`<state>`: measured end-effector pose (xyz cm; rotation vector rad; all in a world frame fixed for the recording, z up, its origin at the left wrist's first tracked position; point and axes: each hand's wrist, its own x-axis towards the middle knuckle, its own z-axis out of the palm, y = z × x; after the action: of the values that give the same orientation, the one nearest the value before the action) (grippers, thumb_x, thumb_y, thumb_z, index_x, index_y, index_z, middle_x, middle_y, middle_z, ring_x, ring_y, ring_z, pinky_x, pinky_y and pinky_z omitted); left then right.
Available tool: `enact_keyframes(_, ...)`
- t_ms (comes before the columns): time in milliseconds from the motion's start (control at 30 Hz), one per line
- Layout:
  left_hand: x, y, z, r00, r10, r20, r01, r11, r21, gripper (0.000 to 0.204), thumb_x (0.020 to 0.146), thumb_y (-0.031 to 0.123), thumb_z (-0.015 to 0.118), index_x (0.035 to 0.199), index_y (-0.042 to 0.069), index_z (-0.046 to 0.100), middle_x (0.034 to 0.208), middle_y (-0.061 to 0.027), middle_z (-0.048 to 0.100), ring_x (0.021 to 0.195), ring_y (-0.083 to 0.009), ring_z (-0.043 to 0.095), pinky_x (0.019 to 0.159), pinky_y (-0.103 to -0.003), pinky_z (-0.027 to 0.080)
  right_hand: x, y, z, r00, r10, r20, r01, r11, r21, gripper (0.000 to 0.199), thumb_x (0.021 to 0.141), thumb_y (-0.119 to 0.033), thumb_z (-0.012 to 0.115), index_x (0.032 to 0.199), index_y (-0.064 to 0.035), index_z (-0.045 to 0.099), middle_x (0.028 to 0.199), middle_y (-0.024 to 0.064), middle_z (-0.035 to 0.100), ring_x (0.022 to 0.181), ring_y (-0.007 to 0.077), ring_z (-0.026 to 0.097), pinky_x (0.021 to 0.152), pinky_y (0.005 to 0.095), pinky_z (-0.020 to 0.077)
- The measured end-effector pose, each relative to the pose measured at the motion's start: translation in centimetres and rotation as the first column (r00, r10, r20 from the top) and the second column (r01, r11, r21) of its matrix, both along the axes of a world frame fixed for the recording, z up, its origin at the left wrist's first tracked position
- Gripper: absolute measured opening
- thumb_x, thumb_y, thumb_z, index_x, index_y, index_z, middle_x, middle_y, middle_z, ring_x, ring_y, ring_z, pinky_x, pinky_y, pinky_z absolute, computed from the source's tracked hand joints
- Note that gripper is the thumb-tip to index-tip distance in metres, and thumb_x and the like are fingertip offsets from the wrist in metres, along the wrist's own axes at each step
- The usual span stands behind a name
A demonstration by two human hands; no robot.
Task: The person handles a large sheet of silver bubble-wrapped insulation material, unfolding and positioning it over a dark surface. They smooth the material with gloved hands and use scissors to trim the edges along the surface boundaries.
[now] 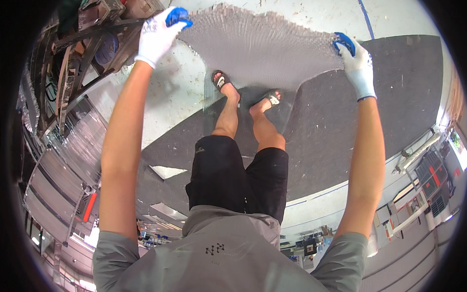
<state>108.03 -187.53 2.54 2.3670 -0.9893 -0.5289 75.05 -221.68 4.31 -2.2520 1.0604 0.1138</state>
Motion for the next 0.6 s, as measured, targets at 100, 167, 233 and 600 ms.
enact_keyframes(100, 0.4, -2.8, 1.5, 0.983, 0.057, -0.173, -0.076, 0.991, -0.106, 0.017, 0.083, 0.010, 0.071, 0.099, 0.003, 0.072, 0.084, -0.0093, 0.073, 0.075, -0.0162, 0.068, 0.075, -0.033, 0.055, -1.3, -2.2, -1.6, 0.991, 0.111, -0.068, -0.105, 0.991, 0.088, 0.044, 0.092, -0.020, 0.073, 0.133, -0.0034, 0.067, 0.115, 0.0121, 0.076, 0.104, 0.0174, 0.071, 0.097, 0.0323, 0.0537)
enact_keyframes(167, 0.1, -4.2, 2.2, 0.981, 0.060, -0.183, -0.072, 0.996, -0.058, 0.019, 0.083, 0.013, 0.073, 0.100, 0.004, 0.072, 0.085, -0.0112, 0.073, 0.075, -0.0228, 0.068, 0.077, -0.033, 0.055, -2.6, -4.0, -2.4, 0.944, 0.249, -0.218, -0.243, 0.968, 0.058, 0.049, 0.089, -0.021, 0.077, 0.134, -0.0043, 0.067, 0.114, 0.0112, 0.076, 0.102, 0.0163, 0.070, 0.096, 0.0321, 0.0535)
enact_keyframes(233, -0.4, -5.0, 2.4, 0.999, -0.036, 0.019, 0.035, 0.998, 0.049, 0.027, 0.086, 0.020, 0.074, 0.109, 0.006, 0.072, 0.097, -0.0131, 0.074, 0.089, -0.0280, 0.071, 0.085, -0.037, 0.055, -3.7, -6.3, -3.1, 0.975, 0.185, -0.122, -0.173, 0.979, 0.105, 0.052, 0.086, -0.023, 0.081, 0.132, -0.0044, 0.068, 0.112, 0.0099, 0.076, 0.100, 0.0149, 0.069, 0.094, 0.0313, 0.0538)
enact_keyframes(600, 3.5, -6.2, -0.6, 0.947, -0.320, -0.040, 0.322, 0.934, 0.157, 0.036, 0.093, 0.015, 0.074, 0.125, 0.002, 0.068, 0.109, -0.0080, 0.076, 0.096, -0.0156, 0.071, 0.091, -0.031, 0.054, -8.1, -9.7, -5.2, 0.999, -0.034, -0.027, 0.041, 0.932, 0.359, 0.036, 0.094, -0.023, 0.074, 0.122, -0.0002, 0.071, 0.100, 0.0059, 0.076, 0.086, 0.0135, 0.068, 0.079, 0.0306, 0.0555)
